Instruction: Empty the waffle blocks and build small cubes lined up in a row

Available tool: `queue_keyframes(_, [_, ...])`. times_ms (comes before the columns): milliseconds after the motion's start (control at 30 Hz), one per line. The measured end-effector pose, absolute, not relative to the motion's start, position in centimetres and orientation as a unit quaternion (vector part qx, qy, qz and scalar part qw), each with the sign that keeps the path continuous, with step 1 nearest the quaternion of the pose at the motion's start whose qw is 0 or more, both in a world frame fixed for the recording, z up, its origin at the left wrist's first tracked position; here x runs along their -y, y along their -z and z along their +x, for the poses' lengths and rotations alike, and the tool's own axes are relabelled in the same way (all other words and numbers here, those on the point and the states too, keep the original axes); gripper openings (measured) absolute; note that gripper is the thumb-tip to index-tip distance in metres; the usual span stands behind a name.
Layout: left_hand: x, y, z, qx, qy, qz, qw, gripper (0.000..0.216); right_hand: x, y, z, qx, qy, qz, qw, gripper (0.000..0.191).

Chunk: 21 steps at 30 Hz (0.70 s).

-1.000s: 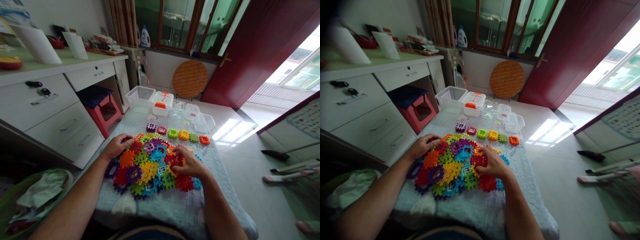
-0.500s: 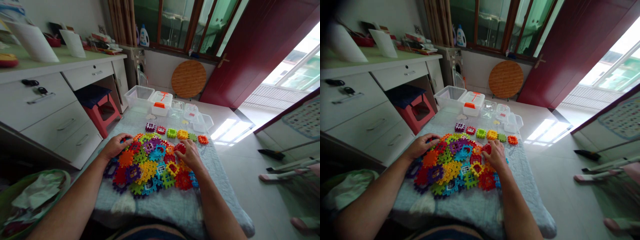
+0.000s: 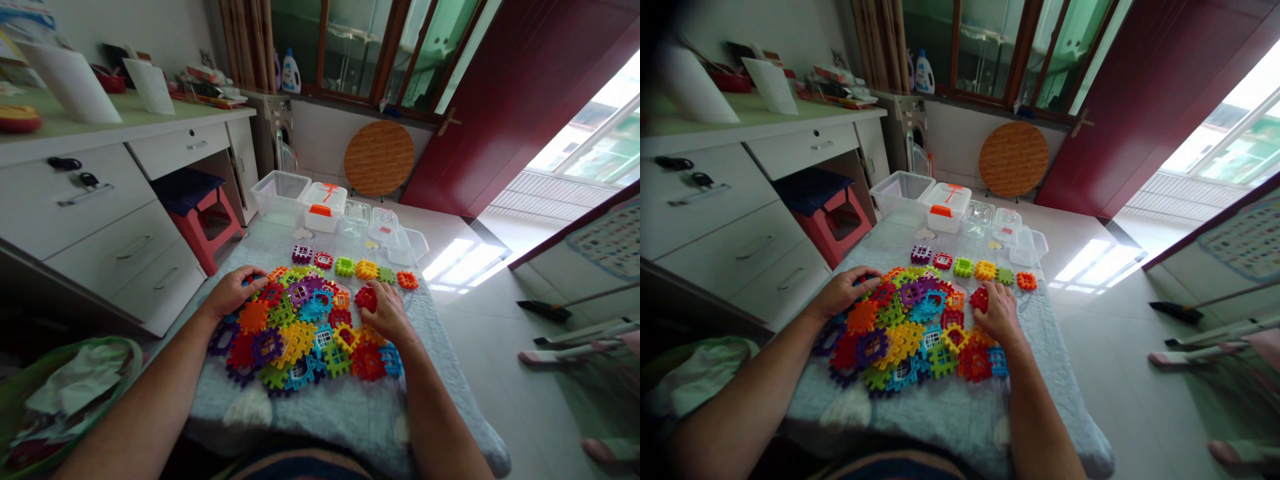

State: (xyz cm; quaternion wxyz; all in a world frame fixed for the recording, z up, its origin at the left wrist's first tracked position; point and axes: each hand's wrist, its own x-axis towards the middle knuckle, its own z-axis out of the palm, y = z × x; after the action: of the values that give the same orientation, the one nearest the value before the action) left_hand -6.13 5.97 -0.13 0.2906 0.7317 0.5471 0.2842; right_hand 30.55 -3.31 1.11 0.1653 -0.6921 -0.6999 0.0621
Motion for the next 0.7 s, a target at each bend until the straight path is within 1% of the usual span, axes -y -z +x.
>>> queue_keyframes(300, [-6.00, 0.06, -6.13, -0.549, -0.282, 0.731, 0.292, 0.048, 3.39, -1.22, 30.67, 0.697, -0.077, -0.694, 0.164, 0.054])
queue_keyframes(700, [-6.09, 0.23, -6.21, -0.541, -0.283, 0.736, 0.292, 0.048, 3.34, -1.21, 30.28, 0.690, -0.065, -0.703, 0.161, 0.057])
